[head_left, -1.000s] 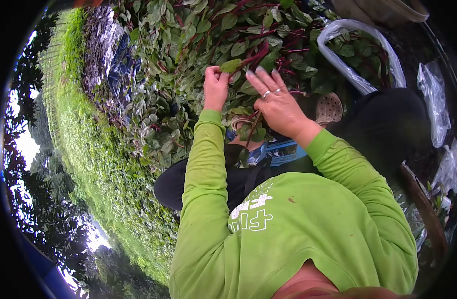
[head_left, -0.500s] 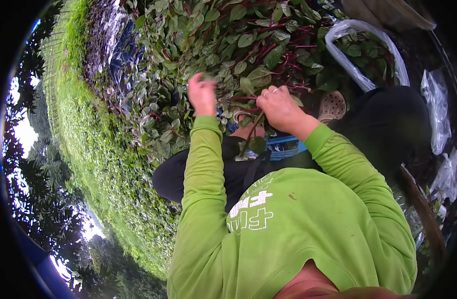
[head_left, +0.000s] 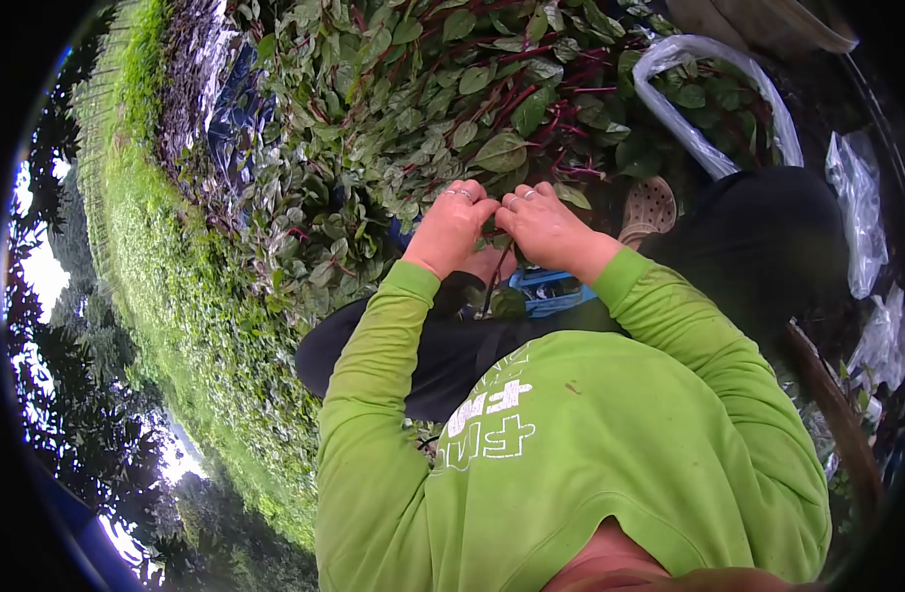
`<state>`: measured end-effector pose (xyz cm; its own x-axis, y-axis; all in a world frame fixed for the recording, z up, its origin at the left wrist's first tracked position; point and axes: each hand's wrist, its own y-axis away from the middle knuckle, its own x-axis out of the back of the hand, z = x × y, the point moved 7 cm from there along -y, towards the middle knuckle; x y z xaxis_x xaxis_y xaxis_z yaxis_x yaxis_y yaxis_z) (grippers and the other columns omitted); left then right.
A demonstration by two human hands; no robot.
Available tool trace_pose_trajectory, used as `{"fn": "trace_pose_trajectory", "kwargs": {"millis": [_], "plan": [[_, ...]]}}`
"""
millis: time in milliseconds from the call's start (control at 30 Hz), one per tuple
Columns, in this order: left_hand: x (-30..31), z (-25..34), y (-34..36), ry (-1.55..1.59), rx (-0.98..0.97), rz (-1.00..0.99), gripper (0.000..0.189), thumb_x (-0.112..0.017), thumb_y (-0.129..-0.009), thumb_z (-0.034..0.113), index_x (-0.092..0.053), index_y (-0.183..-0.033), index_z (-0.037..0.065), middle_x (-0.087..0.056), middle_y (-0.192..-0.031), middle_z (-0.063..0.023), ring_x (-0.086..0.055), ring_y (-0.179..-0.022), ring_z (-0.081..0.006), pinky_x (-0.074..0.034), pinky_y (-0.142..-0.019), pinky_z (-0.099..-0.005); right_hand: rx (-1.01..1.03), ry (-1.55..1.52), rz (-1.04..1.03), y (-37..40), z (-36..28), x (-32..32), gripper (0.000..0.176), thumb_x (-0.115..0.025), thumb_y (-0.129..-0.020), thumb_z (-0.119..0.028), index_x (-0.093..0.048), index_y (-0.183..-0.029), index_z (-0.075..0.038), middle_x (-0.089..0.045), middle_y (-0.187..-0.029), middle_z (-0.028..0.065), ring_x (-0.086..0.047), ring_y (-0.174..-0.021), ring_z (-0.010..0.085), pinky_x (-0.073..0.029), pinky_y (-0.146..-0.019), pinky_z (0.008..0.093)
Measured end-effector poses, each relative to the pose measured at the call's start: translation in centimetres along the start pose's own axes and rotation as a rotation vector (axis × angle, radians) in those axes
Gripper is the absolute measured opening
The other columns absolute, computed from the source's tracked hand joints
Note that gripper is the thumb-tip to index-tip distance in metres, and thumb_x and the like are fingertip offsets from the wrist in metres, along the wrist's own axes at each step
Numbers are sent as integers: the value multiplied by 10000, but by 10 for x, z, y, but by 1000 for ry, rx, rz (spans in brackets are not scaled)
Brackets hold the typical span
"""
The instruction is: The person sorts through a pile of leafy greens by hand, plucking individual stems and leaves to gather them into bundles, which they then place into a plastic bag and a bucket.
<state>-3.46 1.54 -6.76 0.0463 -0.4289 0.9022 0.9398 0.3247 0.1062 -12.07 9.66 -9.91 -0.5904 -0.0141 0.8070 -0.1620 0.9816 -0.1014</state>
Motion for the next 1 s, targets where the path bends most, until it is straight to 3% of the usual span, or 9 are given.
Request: {"fn": "trace_pose_trajectory", "kwargs": {"millis": [67, 267, 467, 567, 667, 767, 833, 933, 1000], "plan": [[6, 6, 3, -37, -144, 142, 360, -746, -709, 17, -703, -1061, 78, -634, -963, -91, -616, -1002, -311, -518, -918, -436, -6, -37, -12, -2, 1, 1, 156, -559, -879, -163, -669, -959, -87, -648, -1014, 98, -597, -1058, 287, -415, -893, 458], [8, 4, 11, -171, -198, -23, 301, -722, -716, 13, -659, -1008, 52, -624, -949, -108, -608, -968, -334, -523, -870, -422, -25, -66, -122, -3, -1, -5, 169, -557, -892, -170, -680, -971, -86, -654, -1038, 96, -602, -1072, 285, -417, -899, 464], [-4, -9, 8, 103, -175, -87, 236, -712, -741, 50, -658, -971, 53, -617, -927, -115, -605, -959, -332, -528, -855, -414, 57, -39, -120, -1, -6, -4, 142, -590, -867, -165, -675, -957, -95, -646, -999, 67, -602, -1065, 273, -418, -885, 449], [0, 2, 2, -11, -228, -232, 213, -706, -740, 54, -660, -948, 50, -623, -924, -116, -613, -948, -328, -534, -836, -418, 62, -37, -149, 3, -5, -11, 150, -600, -859, -175, -682, -954, -93, -659, -1004, 68, -613, -1066, 272, -431, -888, 459], [2, 12, -5, -133, -379, -219, 198, -703, -729, 48, -668, -924, 52, -621, -897, -108, -620, -940, -320, -533, -836, -419, 54, -12, -149, 5, -5, -12, 139, -618, -844, -177, -682, -938, -97, -657, -979, 62, -616, -1055, 267, -434, -878, 458], [-9, -32, -17, -273, -239, -268, 247, -707, -703, 56, -674, -948, 60, -642, -961, -107, -614, -985, -323, -516, -866, -431, 46, -3, -105, 3, -4, -8, 130, -626, -837, -177, -680, -928, -102, -654, -965, 59, -617, -1047, 262, -433, -875, 449], [9, -112, -20, -486, 63, 43, 244, -723, -758, 85, -688, -999, 66, -669, -996, -122, -614, -1010, -347, -497, -881, -456, 47, -20, -79, 1, -2, -5, 127, -627, -835, -172, -678, -928, -103, -652, -956, 59, -618, -1040, 258, -430, -875, 441], [43, -96, -52, -581, 211, 521, 197, -761, -817, 186, -722, -984, 88, -679, -987, -107, -640, -992, -346, -499, -837, -452, 46, -61, -27, -2, 0, 2, 135, -614, -839, -142, -671, -954, -101, -649, -947, 62, -615, -1036, 256, -424, -890, 432], [18, -85, -91, -293, 259, 408, 201, -754, -872, 249, -734, -1013, 108, -681, -1060, -113, -642, -1029, -340, -509, -846, -463, 47, -89, 60, -5, 1, 14, 160, -591, -851, -105, -663, -994, -98, -648, -952, 66, -606, -1044, 260, -415, -919, 428]]}}
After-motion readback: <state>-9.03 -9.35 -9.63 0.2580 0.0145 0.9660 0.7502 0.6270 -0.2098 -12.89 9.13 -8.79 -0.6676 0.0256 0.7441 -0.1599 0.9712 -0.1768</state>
